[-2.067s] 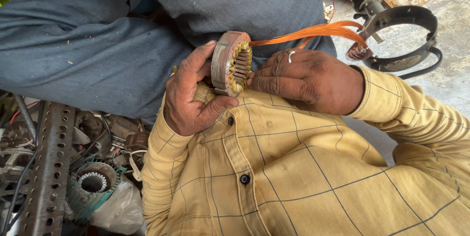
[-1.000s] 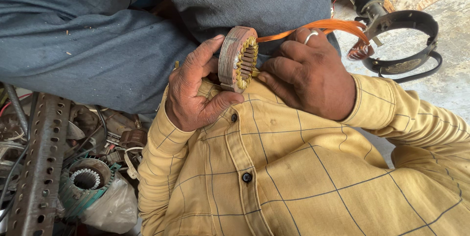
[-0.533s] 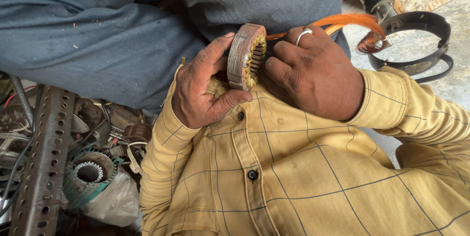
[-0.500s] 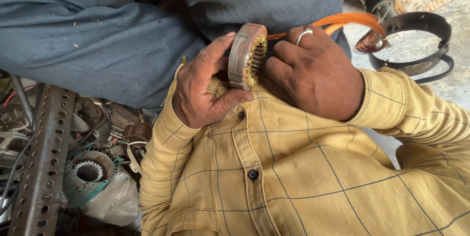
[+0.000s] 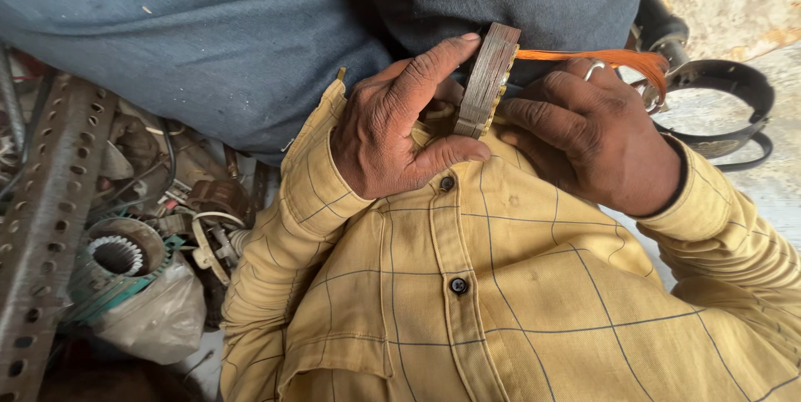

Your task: The person winds orange copper wire around a cylindrical motor stator core, inserting the wire into slots and rotating the component to continue the winding process.

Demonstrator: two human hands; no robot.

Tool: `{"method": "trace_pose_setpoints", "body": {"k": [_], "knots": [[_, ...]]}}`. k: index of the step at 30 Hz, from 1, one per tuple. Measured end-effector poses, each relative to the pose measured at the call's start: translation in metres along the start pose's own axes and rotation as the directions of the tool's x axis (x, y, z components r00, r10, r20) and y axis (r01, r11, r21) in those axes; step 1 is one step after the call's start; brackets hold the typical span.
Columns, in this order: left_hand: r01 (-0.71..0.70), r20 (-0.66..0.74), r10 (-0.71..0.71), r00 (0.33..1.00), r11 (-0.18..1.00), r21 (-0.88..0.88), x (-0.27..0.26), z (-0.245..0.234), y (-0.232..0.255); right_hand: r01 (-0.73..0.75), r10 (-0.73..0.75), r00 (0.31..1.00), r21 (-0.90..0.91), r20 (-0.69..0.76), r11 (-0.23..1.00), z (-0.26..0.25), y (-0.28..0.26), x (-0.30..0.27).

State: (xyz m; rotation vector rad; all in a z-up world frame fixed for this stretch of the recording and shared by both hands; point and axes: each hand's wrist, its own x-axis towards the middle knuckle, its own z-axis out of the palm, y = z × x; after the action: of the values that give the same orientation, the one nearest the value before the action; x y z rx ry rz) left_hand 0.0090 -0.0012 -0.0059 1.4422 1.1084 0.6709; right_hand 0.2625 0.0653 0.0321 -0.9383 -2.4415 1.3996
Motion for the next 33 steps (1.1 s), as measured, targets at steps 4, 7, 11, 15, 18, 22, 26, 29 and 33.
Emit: {"method": "trace_pose_setpoints", "body": {"k": [4,7,11,15,18,22,26,29,33], "knots": [[-0.023,-0.031,0.024,0.999,0.999,0.025,-0.001,0.000,-0.001,-0.026,0.028,0.997,0.036,-0.068,0.999,0.003,-0.002,0.002],[-0.014,-0.026,0.014,1.000,1.000,0.014,-0.003,-0.004,-0.001,-0.058,0.060,0.994,0.018,-0.090,0.998,0.004,-0.006,0.002],[0.012,-0.019,-0.012,1.000,1.000,0.000,-0.001,-0.009,0.004,-0.112,0.114,0.987,0.028,-0.112,0.993,0.005,-0.009,0.001],[0.045,0.020,-0.046,0.999,0.999,0.009,0.002,-0.013,0.009,-0.157,0.165,0.978,0.068,-0.127,0.985,0.005,-0.008,0.000],[0.062,0.047,-0.062,0.997,0.998,0.008,0.003,-0.013,0.010,-0.157,0.163,0.979,0.061,-0.120,0.986,0.005,-0.007,-0.001],[0.046,0.056,-0.046,0.997,0.999,0.006,0.004,-0.013,0.008,-0.160,0.160,0.981,0.007,-0.113,0.987,0.009,-0.005,0.000],[0.034,0.062,-0.032,0.998,0.999,-0.038,0.003,-0.011,0.004,-0.178,0.179,0.978,0.019,-0.103,0.984,0.010,-0.004,0.003],[0.058,0.079,-0.055,0.995,0.998,-0.025,0.002,-0.012,0.004,-0.174,0.174,0.982,0.017,-0.068,0.985,0.008,-0.005,0.006],[0.042,0.073,-0.040,0.997,0.999,-0.029,0.002,-0.013,0.003,-0.118,0.117,0.993,-0.041,-0.028,0.992,0.008,-0.003,0.011]]}}
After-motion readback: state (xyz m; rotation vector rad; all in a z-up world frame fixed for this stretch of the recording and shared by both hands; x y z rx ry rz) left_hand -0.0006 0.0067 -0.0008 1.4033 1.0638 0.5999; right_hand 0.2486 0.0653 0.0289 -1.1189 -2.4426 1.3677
